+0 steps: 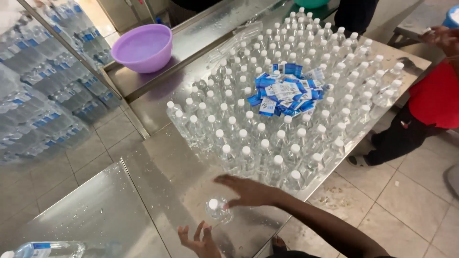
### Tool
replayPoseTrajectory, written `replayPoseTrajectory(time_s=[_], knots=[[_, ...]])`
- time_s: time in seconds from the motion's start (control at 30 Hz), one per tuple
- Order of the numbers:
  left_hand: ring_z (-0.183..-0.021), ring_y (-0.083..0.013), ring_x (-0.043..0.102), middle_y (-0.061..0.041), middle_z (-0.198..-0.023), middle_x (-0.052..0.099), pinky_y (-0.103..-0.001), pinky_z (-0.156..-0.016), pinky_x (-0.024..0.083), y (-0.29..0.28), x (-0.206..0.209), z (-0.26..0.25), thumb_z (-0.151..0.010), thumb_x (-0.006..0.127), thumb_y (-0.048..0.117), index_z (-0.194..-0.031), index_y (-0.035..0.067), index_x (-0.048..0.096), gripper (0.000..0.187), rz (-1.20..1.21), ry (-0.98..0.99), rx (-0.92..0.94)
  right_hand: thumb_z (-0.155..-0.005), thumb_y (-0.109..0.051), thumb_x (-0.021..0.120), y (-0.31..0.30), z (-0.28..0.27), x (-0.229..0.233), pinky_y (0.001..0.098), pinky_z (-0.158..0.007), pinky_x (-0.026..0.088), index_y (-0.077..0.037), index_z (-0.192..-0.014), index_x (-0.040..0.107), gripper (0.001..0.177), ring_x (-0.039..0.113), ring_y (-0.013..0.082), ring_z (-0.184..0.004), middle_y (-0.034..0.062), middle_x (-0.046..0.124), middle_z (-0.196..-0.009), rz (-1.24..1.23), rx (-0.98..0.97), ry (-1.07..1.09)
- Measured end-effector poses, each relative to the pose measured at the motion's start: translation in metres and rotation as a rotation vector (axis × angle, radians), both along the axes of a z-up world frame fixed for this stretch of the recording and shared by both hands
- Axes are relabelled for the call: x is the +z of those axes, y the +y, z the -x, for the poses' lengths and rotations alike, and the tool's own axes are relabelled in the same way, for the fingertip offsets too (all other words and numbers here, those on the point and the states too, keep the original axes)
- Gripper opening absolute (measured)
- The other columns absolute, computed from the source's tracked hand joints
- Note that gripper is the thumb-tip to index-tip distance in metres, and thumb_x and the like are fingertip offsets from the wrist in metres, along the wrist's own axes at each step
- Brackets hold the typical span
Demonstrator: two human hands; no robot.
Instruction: Manually applying blue labels to the caps of plastic water bottles on a stainless steel table.
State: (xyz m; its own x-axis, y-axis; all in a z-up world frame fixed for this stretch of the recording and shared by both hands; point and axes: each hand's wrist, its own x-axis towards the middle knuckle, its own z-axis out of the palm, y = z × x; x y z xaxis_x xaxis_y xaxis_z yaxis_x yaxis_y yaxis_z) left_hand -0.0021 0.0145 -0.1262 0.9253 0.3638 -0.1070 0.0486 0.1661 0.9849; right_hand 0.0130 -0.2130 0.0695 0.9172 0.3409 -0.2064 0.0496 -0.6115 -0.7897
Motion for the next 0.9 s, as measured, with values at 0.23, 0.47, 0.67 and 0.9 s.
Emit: replayPoseTrajectory(time_s=[0.23, 0.47, 0.67, 0.9], knots=[[-0.119, -0.0383, 0.068, -0.016, -0.159, 0.036, -0.055, -0.09, 0.061, -0.015, 0.04, 0.005, -0.085, 0.075, 0.008, -0.16, 0.014, 0.028, 0.088, -0.055, -0.026, 0.075, -0.108, -0.013, 0.065, -0.267, -0.097, -0.038, 0.0513, -0.105, 0.059, -0.008, -0.141, 0.067, 0.034, 0.067, 0.0365, -0.129, 0.0186, 0.067, -0.149, 0.302, -0.687, -0.677], [-0.114, -0.04, 0.071, -0.016, -0.157, 0.047, -0.051, -0.086, 0.068, -0.031, 0.047, 0.03, -0.088, 0.074, 0.009, -0.15, 0.008, 0.044, 0.069, 0.024, -0.062, 0.08, -0.108, -0.023, 0.07, -0.354, -0.138, -0.089, 0.0462, -0.066, 0.059, -0.008, -0.129, 0.082, 0.028, 0.078, 0.037, -0.09, 0.0159, 0.082, -0.116, 0.503, -0.896, -0.421], [-0.11, -0.0313, 0.079, -0.019, -0.135, 0.074, -0.044, -0.087, 0.07, -0.031, 0.068, 0.04, -0.097, 0.069, 0.015, -0.136, 0.001, 0.064, 0.042, -0.062, -0.057, -0.025, -0.118, -0.018, 0.069, -0.318, -0.108, -0.052, 0.0416, -0.059, 0.05, 0.001, -0.11, 0.077, 0.022, 0.067, 0.0275, -0.078, 0.0147, 0.074, -0.099, 0.267, -0.985, -0.835], [-0.173, -0.0381, 0.006, -0.009, -0.185, 0.006, -0.069, -0.125, 0.037, -0.088, 0.149, 0.017, -0.105, 0.072, 0.025, -0.172, 0.022, 0.023, 0.083, -0.778, -0.557, -0.794, -0.104, -0.016, 0.069, -0.094, -0.003, 0.053, 0.0294, -0.065, 0.075, -0.016, -0.157, 0.055, 0.055, 0.083, 0.0217, -0.078, 0.0134, 0.087, -0.106, -0.324, -0.806, -0.101]])
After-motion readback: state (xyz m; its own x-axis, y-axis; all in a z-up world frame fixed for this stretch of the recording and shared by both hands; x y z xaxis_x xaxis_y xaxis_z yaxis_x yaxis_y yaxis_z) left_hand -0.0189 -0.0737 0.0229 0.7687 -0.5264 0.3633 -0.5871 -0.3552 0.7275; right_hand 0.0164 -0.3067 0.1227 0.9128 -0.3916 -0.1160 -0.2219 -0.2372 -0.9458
